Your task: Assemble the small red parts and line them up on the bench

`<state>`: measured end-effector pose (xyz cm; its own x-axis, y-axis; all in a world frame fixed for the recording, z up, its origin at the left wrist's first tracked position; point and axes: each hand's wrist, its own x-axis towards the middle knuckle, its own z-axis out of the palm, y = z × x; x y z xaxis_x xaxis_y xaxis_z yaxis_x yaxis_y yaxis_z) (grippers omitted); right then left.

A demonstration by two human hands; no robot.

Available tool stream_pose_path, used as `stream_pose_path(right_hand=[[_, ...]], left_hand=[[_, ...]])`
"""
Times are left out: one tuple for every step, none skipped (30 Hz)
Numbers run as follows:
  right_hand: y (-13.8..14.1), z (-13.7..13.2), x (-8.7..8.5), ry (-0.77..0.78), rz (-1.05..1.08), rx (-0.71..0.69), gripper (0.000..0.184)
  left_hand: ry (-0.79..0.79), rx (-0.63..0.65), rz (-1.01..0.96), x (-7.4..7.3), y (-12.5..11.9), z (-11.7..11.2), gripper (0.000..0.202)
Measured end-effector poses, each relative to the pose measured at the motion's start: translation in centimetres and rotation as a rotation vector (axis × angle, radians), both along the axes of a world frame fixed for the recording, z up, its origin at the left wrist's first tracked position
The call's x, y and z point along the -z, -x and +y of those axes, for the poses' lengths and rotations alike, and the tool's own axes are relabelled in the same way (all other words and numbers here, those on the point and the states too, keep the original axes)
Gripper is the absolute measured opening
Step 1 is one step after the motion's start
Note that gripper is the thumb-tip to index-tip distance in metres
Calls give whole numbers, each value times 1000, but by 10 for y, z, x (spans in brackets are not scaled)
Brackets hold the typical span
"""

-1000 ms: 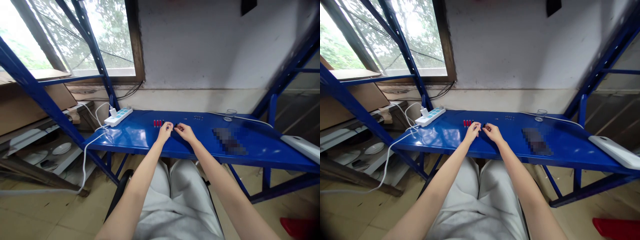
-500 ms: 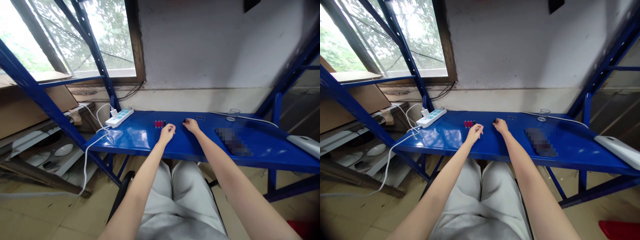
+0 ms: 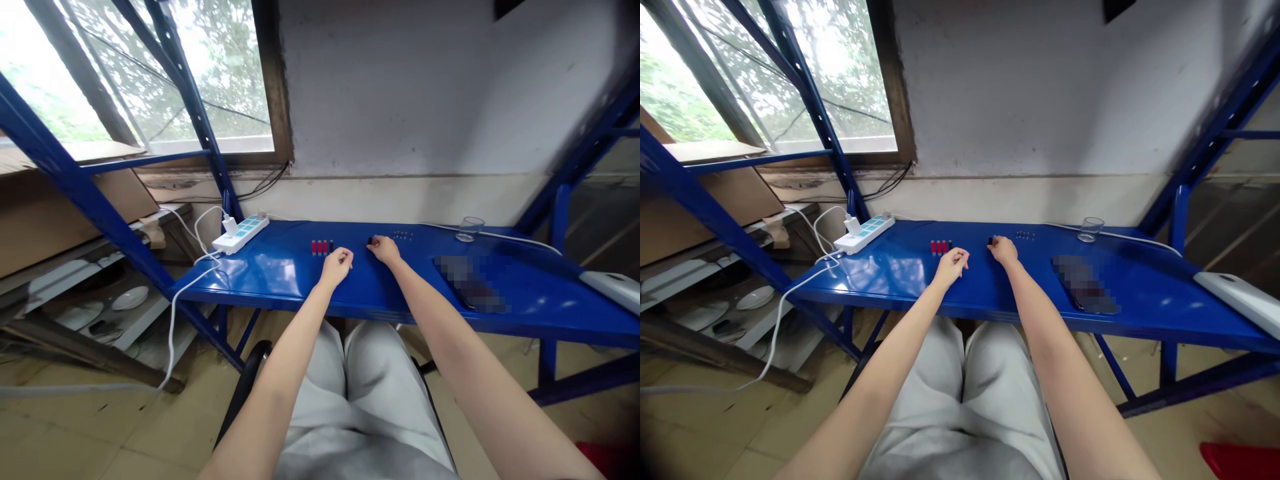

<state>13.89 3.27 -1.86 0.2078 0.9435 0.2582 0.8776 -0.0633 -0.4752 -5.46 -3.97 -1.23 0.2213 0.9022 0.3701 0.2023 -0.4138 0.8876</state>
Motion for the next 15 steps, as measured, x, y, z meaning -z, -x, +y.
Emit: stream_pose_path(right_hand=[[0,1,0,15,-1,0,17],[-1,2,0,33,0,-2,17],[-1,3,0,53,5,-1,18],[-2,4,-1,73,12,-1,18],[-4,5,-1,90,18,0,17],[-5,6,-2,106,21,-3,17],[-6,7,-3,118,22,-8,17],[-7,7,-3,126,21,-13,17],[-7,7,-4,133,18,-18,17],[-7,7,-5,137,16,-22,17],[-7,7,-6,141,14,-24,17],[-7,6,-6,143,14,-23,17],[-7,6,-6,144,13,-21,17],[-6,5,-7,146,13,-20,16],[-6,5,-7,149,11,-18,17]], left_hand=[[1,0,0,0,0,0,20],[1,0,0,0,0,0,20],[1,1,0,0,0,0,20],[-1,2,-1,0,0,0,20],[-2,2,-3,-1,0,0,19],[-3,0,-6,-1,0,-1,19],[-2,-2,-10,-1,-1,-1,19],[0,-4,-12,-2,-1,-1,18],[3,-5,-13,-3,-1,-2,18],[5,-6,-12,-3,0,-2,17],[8,-6,-12,-4,0,-2,17],[9,-6,-12,-4,0,-3,16],[10,-8,-13,-5,0,-3,16],[10,-10,-13,-5,0,-3,16],[10,-12,-14,-4,0,-3,15]])
